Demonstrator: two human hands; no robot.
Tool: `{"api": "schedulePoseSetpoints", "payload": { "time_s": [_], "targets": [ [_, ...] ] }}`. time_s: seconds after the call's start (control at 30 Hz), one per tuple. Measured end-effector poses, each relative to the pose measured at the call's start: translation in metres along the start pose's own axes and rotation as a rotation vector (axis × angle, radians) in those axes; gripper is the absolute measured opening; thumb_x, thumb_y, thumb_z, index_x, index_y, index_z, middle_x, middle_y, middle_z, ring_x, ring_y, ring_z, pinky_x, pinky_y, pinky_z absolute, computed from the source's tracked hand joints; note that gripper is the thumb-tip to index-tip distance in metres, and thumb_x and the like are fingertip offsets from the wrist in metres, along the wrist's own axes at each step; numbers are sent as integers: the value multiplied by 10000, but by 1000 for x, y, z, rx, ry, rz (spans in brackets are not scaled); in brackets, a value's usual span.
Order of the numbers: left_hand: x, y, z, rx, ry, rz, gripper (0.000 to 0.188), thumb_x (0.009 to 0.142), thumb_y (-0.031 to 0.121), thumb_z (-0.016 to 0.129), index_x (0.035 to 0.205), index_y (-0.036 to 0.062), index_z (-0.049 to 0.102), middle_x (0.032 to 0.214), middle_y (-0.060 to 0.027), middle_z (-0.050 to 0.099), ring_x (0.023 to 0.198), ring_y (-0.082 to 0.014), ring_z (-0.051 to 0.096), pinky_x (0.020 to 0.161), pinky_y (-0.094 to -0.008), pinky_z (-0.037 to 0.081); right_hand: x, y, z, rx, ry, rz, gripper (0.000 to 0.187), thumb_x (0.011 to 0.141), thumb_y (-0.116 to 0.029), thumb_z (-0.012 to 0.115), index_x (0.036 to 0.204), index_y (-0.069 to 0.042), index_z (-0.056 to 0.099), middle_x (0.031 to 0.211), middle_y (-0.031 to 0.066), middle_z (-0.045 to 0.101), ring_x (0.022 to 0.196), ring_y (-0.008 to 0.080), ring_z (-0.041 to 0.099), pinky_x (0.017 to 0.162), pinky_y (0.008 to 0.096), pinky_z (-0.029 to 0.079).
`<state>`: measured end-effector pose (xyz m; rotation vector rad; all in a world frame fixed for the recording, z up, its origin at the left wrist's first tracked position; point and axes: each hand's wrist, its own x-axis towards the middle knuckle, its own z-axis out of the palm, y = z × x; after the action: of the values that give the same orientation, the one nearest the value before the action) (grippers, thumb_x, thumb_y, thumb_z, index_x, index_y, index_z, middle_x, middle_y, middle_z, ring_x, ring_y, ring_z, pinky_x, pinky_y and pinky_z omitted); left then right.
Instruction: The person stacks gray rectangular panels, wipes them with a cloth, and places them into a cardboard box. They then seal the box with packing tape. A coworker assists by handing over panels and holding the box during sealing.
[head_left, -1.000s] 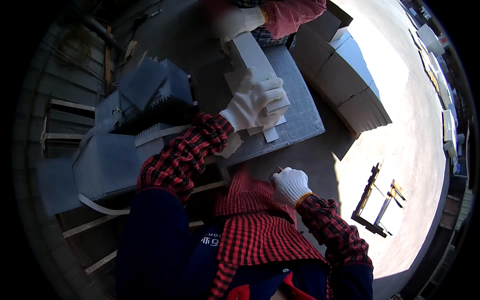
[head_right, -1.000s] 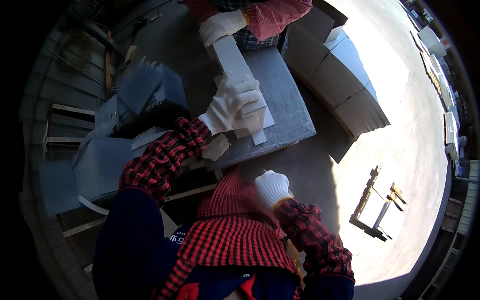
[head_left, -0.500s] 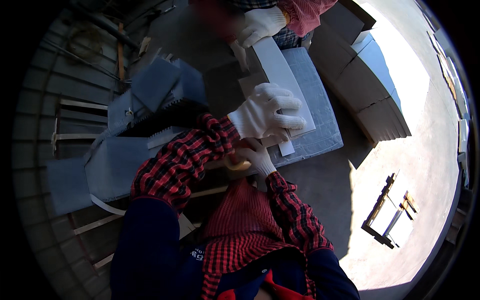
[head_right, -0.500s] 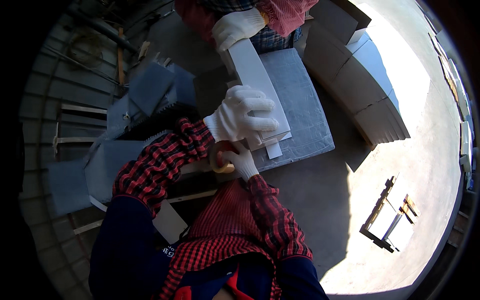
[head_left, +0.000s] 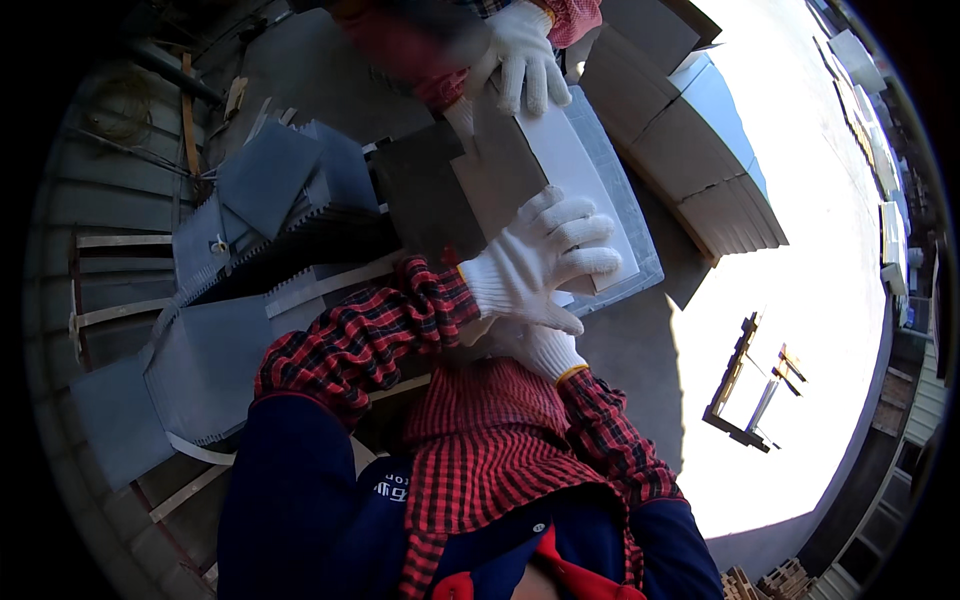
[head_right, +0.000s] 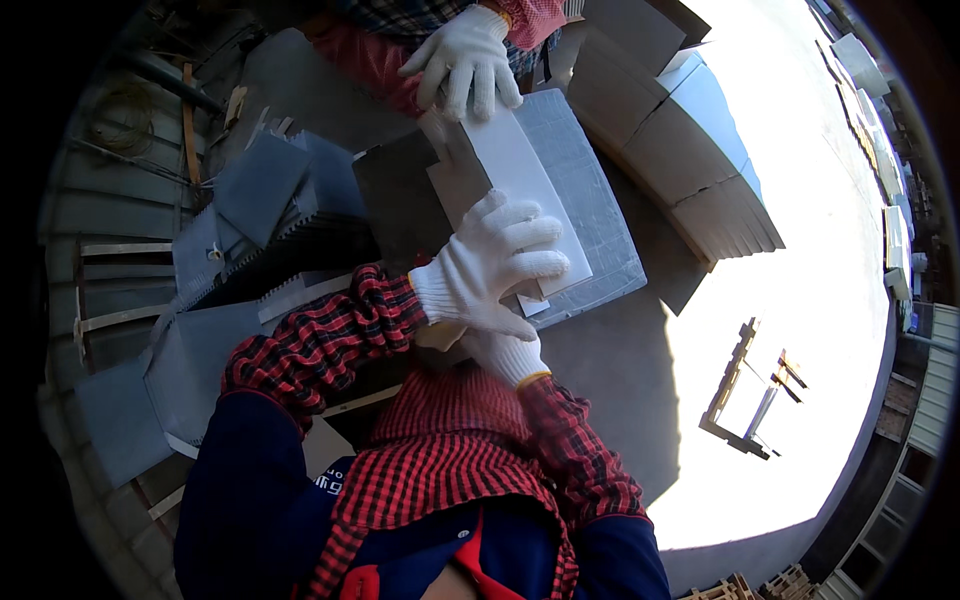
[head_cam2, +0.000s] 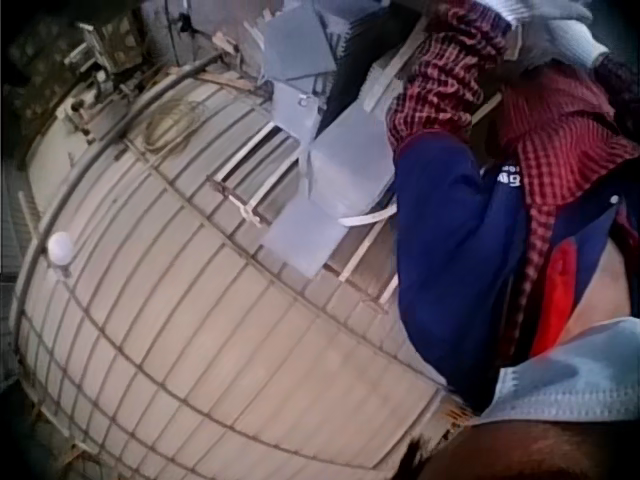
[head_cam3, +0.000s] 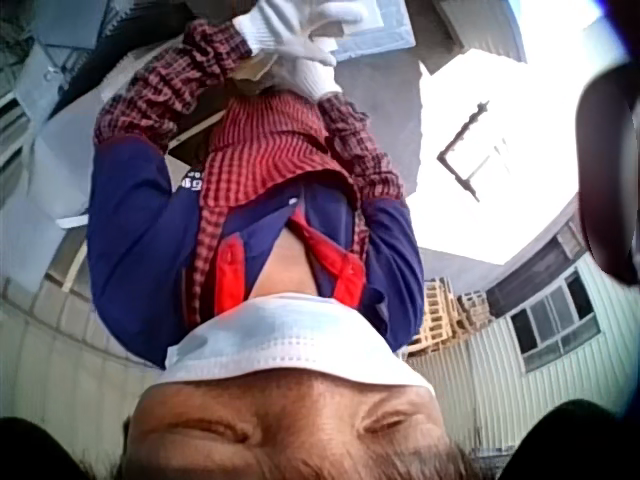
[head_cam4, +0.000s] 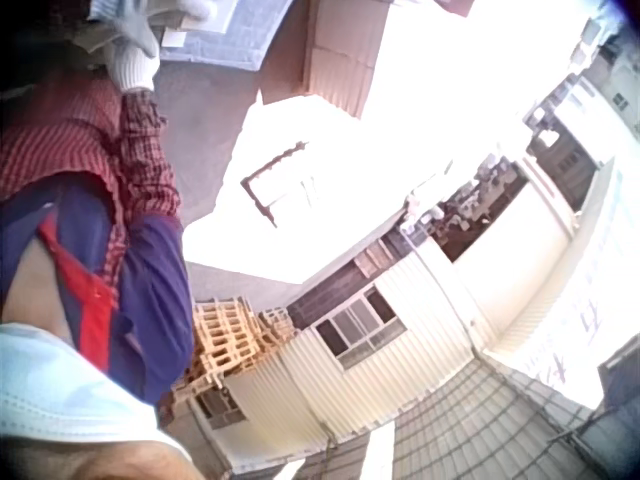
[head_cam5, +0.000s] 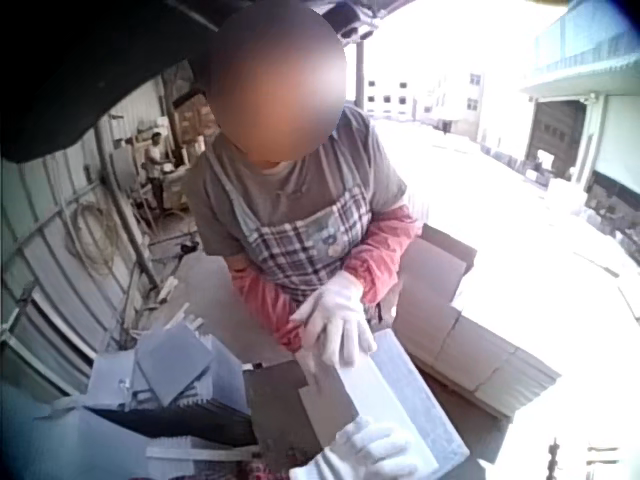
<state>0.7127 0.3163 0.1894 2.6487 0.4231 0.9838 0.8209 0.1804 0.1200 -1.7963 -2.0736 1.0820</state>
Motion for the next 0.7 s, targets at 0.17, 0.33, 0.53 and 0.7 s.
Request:
{"api": "schedulePoseSetpoints", "payload": {
  "time_s": [0.17, 0.33, 0.53, 0.7],
  "targets": [
    [-12, -14, 28, 73, 170, 107, 501, 806, 641, 675, 1143, 271, 642, 1219, -25, 616, 1158, -302, 582, 1003, -491, 408, -84, -14, -147, 248, 42, 397, 440, 964, -363, 643, 1226, -14, 695, 1124, 198, 733, 1045, 306, 717, 921, 364, 531],
    [-19, -40, 17, 183, 158, 144, 428, 903, 395, 693, 1294, 245, 608, 1388, -35, 566, 1327, -277, 526, 1141, -481, 395, -11, -70, -195, 142, 421, 152, 743, 920, -414, 723, 1507, -55, 441, 1292, 216, 629, 1104, 352, 681, 882, 434, 563],
    [-92, 10, 30, -358, 359, -1152, 394, 969, 337, 664, 1269, 88, 606, 1259, -95, 620, 1151, -258, 645, 974, -427, 540, 43, -57, -176, -342, 266, 357, 1028, 813, -508, 770, 1589, -87, 242, 1266, 255, 562, 1038, 395, 675, 765, 456, 583],
    [-104, 41, 155, -2134, 242, -1654, 1140, 836, 898, 368, 1452, -61, 371, 1290, -256, 593, 1155, -380, 638, 941, -458, 558, 45, -7, -192, -368, 269, 229, 1040, 836, -491, 746, 1609, -76, 188, 1220, 272, 578, 1011, 394, 687, 756, 450, 583]
  ]
}}
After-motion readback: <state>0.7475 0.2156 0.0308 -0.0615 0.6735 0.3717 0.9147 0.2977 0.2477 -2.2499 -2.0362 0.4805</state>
